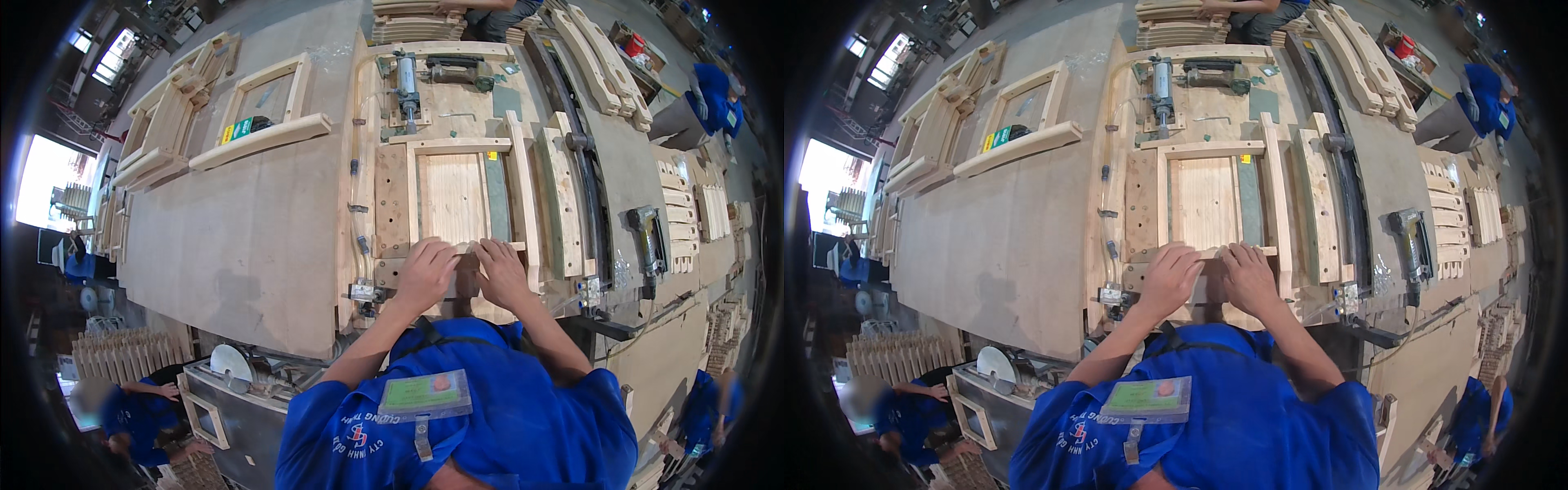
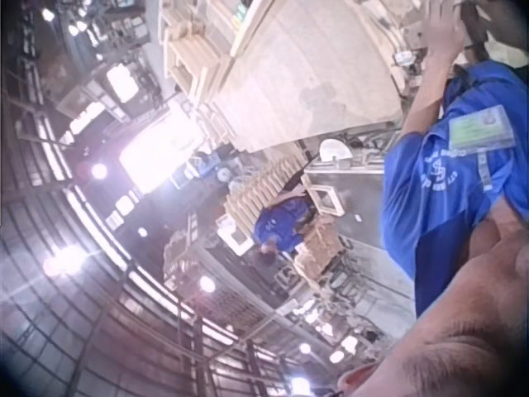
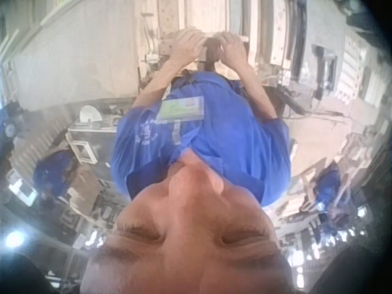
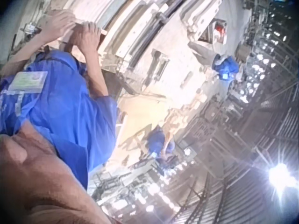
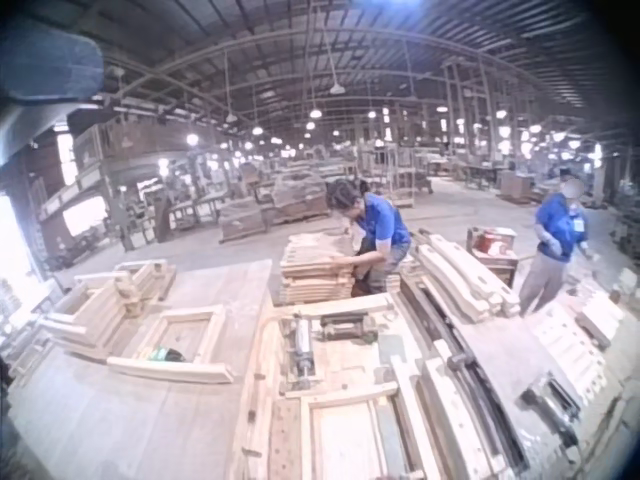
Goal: The person assembles wooden frames by placing pieces into a jig, tapping them with a hammer, and securing them with a nail gun. The person repeats this process for multiple frames, moving completed units aside.
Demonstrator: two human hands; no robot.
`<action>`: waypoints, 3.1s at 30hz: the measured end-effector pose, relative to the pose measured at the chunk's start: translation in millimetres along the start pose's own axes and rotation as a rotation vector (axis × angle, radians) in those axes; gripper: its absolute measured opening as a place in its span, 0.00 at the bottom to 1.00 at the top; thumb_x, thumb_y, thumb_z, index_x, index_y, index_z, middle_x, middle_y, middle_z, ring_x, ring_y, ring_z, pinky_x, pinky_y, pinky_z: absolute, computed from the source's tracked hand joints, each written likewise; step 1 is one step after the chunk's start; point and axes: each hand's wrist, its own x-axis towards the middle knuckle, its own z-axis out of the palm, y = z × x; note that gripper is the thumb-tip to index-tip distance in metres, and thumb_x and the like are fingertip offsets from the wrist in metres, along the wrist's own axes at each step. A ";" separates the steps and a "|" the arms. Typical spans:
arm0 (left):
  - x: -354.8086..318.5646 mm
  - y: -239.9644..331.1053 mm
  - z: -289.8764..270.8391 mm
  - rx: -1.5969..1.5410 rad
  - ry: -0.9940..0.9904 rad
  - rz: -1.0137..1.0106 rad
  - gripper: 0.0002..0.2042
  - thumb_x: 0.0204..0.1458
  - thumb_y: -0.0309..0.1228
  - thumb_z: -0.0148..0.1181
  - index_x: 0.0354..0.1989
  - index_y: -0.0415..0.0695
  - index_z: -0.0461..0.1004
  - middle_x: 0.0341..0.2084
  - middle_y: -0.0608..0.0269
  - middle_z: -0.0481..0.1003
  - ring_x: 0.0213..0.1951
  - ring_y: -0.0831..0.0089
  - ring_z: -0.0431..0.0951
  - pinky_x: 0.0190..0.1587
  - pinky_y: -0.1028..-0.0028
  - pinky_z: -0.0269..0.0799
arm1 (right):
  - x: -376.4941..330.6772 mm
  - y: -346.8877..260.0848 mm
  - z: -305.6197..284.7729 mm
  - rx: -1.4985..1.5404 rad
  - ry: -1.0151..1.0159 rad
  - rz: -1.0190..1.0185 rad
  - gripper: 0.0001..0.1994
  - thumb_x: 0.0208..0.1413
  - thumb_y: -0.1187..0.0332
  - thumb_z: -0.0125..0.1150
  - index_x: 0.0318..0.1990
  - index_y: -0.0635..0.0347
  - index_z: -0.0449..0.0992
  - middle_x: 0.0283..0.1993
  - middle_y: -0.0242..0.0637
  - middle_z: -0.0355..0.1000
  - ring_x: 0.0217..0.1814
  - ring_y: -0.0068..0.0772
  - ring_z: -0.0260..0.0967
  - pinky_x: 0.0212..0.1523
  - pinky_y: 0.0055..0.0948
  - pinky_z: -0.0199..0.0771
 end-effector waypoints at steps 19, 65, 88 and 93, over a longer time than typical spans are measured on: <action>47.7 -36.8 101.2 -0.012 -0.320 -0.483 0.16 0.69 0.40 0.53 0.42 0.41 0.82 0.38 0.47 0.82 0.45 0.47 0.81 0.50 0.51 0.77 | -73.9 111.7 -96.2 -0.216 0.342 0.650 0.27 0.64 0.66 0.64 0.69 0.64 0.68 0.63 0.56 0.70 0.64 0.63 0.69 0.63 0.55 0.69; 38.3 -44.2 90.8 -0.004 -0.360 -0.470 0.19 0.68 0.41 0.51 0.40 0.39 0.83 0.38 0.44 0.83 0.43 0.44 0.82 0.51 0.48 0.77 | 105.1 -66.2 -236.2 1.094 0.813 0.061 0.25 0.78 0.43 0.41 0.41 0.58 0.66 0.23 0.29 0.60 0.16 0.19 0.52 0.17 0.21 0.51; 61.3 -17.1 115.4 -0.168 -0.558 -0.374 0.19 0.66 0.42 0.55 0.38 0.39 0.84 0.43 0.42 0.80 0.48 0.45 0.80 0.53 0.50 0.75 | 73.0 124.0 -69.5 0.011 0.302 0.737 0.23 0.71 0.48 0.57 0.44 0.63 0.79 0.33 0.59 0.80 0.41 0.67 0.80 0.39 0.58 0.77; 74.0 -8.5 128.9 -0.205 -0.636 -0.388 0.22 0.68 0.44 0.53 0.34 0.39 0.83 0.39 0.45 0.79 0.46 0.46 0.79 0.55 0.52 0.74 | 52.6 156.1 -51.7 -0.090 0.180 0.985 0.20 0.69 0.51 0.59 0.51 0.61 0.77 0.45 0.57 0.80 0.48 0.67 0.79 0.49 0.61 0.76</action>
